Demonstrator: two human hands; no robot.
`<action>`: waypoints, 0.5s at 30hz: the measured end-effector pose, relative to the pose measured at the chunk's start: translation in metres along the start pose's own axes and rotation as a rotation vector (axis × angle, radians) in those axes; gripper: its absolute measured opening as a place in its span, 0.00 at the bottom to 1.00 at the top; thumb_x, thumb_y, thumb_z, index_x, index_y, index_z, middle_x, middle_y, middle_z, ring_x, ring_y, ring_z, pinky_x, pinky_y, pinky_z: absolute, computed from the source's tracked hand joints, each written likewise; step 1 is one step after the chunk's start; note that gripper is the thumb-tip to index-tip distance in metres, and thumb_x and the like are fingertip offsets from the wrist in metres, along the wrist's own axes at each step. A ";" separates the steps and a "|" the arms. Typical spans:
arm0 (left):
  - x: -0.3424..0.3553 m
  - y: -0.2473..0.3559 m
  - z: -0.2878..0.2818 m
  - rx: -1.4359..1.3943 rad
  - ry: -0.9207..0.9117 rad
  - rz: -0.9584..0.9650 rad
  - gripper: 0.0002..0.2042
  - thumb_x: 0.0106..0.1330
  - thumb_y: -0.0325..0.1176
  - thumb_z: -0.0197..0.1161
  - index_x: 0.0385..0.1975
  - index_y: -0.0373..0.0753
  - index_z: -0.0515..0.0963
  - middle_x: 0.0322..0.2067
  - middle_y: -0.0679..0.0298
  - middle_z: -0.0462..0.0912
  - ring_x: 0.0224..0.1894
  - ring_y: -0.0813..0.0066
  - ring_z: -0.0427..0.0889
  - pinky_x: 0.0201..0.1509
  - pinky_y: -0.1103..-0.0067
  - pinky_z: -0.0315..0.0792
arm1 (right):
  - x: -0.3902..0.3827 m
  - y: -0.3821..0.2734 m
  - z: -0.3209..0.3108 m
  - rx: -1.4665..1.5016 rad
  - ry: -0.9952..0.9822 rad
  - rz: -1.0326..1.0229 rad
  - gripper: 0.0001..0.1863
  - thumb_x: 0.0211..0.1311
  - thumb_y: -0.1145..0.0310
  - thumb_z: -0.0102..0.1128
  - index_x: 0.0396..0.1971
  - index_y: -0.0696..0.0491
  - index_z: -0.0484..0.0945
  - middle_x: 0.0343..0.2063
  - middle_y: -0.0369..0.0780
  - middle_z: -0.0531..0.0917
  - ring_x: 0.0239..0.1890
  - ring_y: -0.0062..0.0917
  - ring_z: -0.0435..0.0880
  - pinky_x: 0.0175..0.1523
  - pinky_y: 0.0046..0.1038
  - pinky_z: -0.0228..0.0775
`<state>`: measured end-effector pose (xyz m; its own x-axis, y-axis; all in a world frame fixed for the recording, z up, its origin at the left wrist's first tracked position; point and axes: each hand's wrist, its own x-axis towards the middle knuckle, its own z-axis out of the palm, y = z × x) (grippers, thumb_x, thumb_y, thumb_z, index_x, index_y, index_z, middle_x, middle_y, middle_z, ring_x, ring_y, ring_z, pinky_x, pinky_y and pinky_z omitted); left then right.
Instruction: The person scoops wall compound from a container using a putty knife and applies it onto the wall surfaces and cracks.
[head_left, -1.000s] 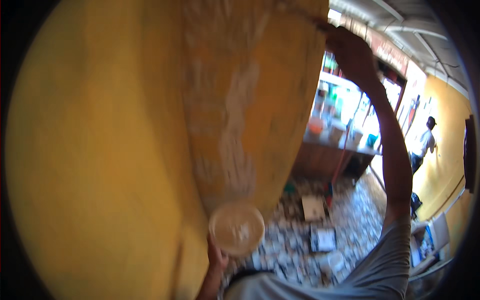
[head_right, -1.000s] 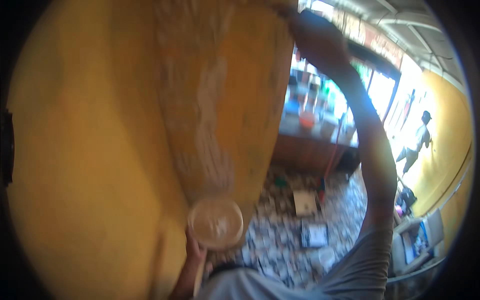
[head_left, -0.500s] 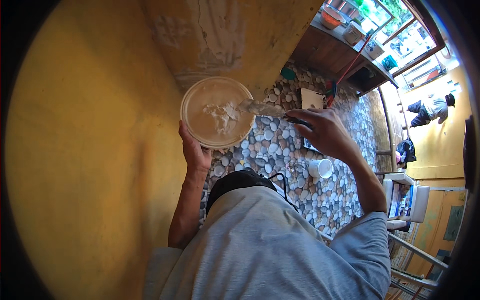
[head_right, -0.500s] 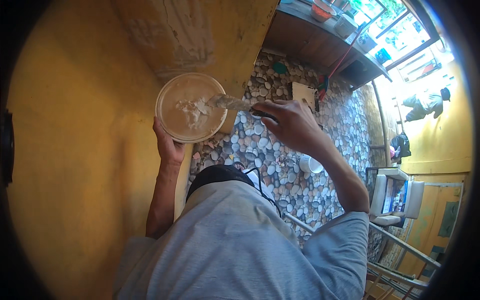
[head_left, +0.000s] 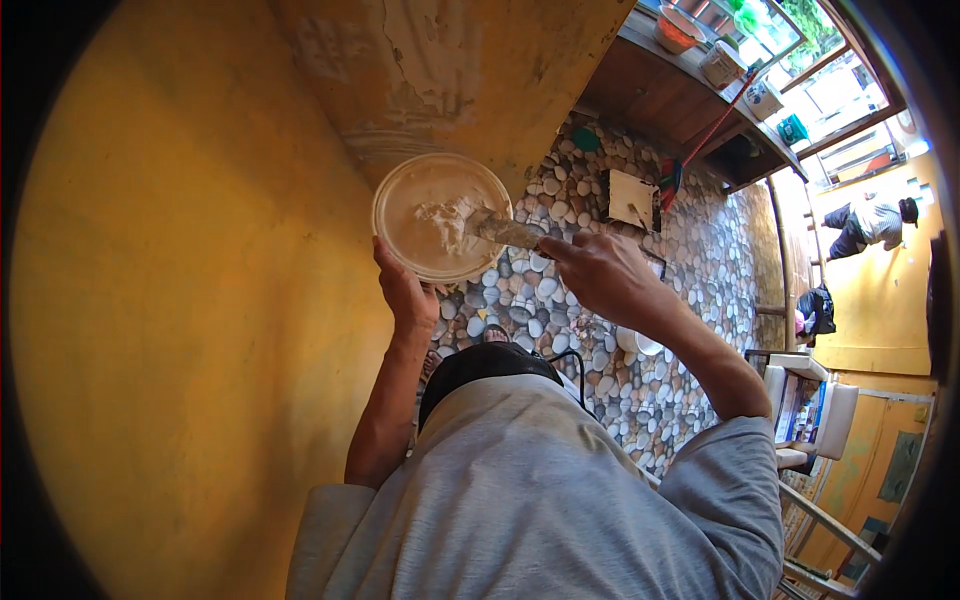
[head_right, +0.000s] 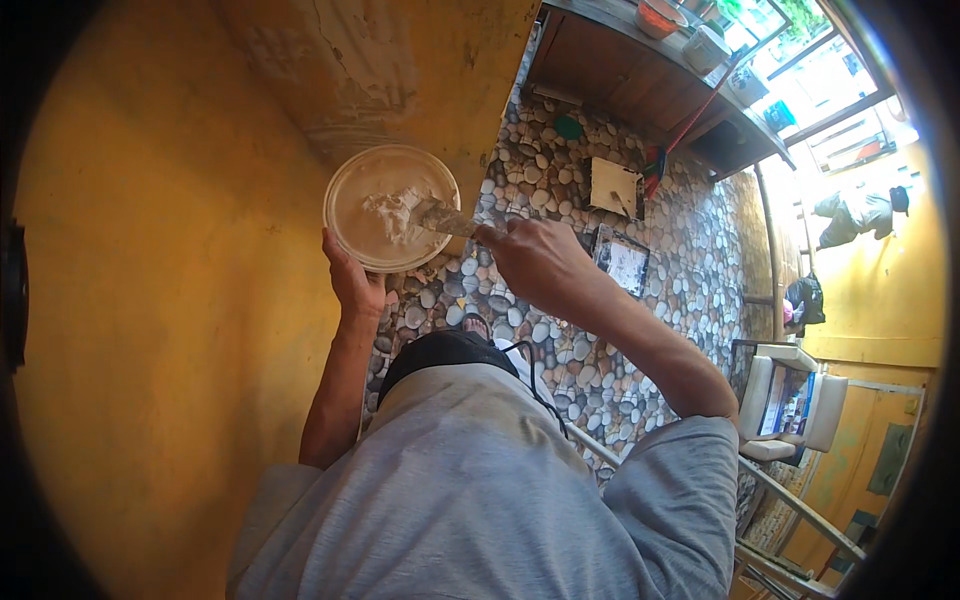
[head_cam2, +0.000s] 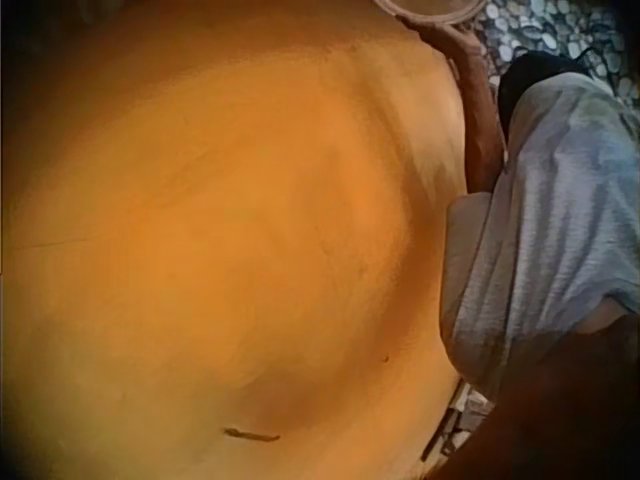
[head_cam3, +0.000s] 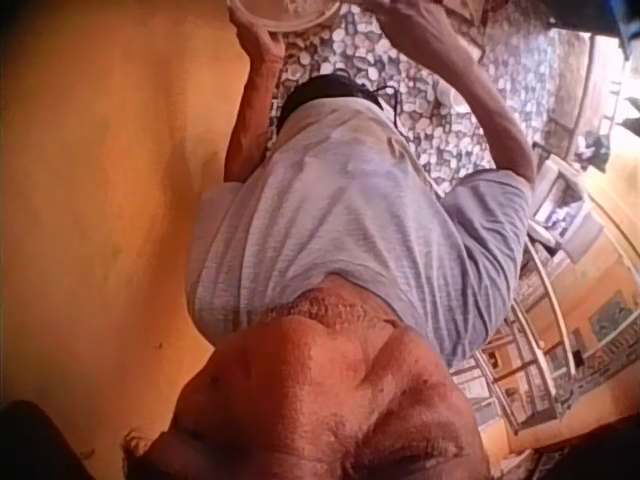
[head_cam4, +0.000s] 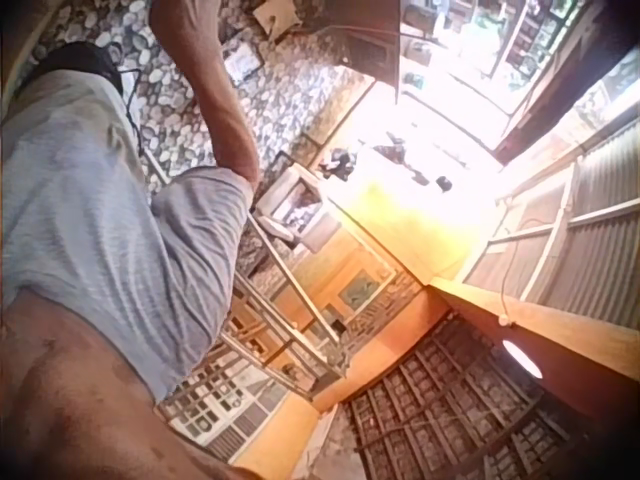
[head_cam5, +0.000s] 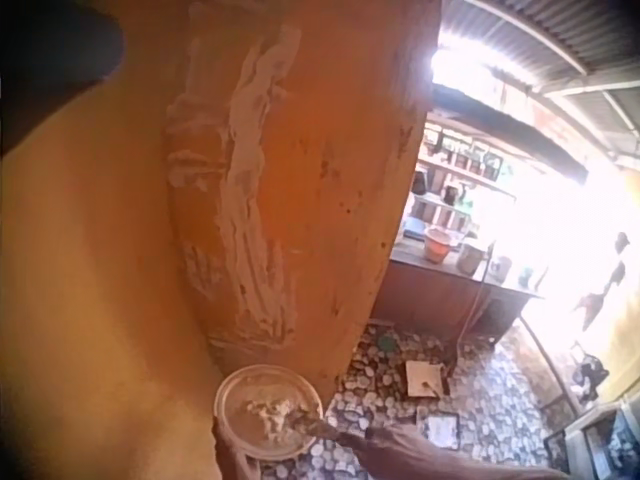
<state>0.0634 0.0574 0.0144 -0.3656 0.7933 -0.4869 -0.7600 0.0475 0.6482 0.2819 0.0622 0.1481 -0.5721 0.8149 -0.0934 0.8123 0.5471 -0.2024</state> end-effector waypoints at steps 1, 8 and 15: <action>-0.002 -0.002 0.003 0.032 -0.003 0.020 0.27 0.67 0.58 0.40 0.54 0.43 0.65 0.44 0.65 0.76 0.34 0.71 0.81 0.13 0.78 0.68 | 0.000 0.000 -0.001 -0.030 -0.050 0.017 0.15 0.57 0.74 0.54 0.46 0.51 0.77 0.16 0.41 0.75 0.15 0.28 0.72 0.22 0.32 0.65; -0.007 -0.005 0.014 0.055 0.103 0.015 0.27 0.67 0.58 0.40 0.52 0.41 0.66 0.39 0.64 0.78 0.26 0.71 0.81 0.10 0.79 0.65 | -0.002 0.004 -0.004 0.031 -0.143 0.030 0.15 0.55 0.73 0.55 0.45 0.51 0.78 0.19 0.42 0.78 0.17 0.30 0.75 0.23 0.32 0.65; 0.002 -0.010 0.005 0.013 0.013 -0.006 0.27 0.67 0.57 0.42 0.56 0.43 0.64 0.51 0.65 0.71 0.47 0.71 0.74 0.39 0.74 0.69 | -0.008 0.025 -0.027 0.355 0.011 0.067 0.14 0.53 0.71 0.59 0.42 0.52 0.80 0.24 0.45 0.82 0.20 0.32 0.78 0.32 0.32 0.70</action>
<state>0.0729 0.0612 0.0097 -0.3681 0.7851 -0.4982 -0.7554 0.0599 0.6525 0.3102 0.0744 0.1703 -0.5163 0.8497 -0.1075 0.7563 0.3934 -0.5226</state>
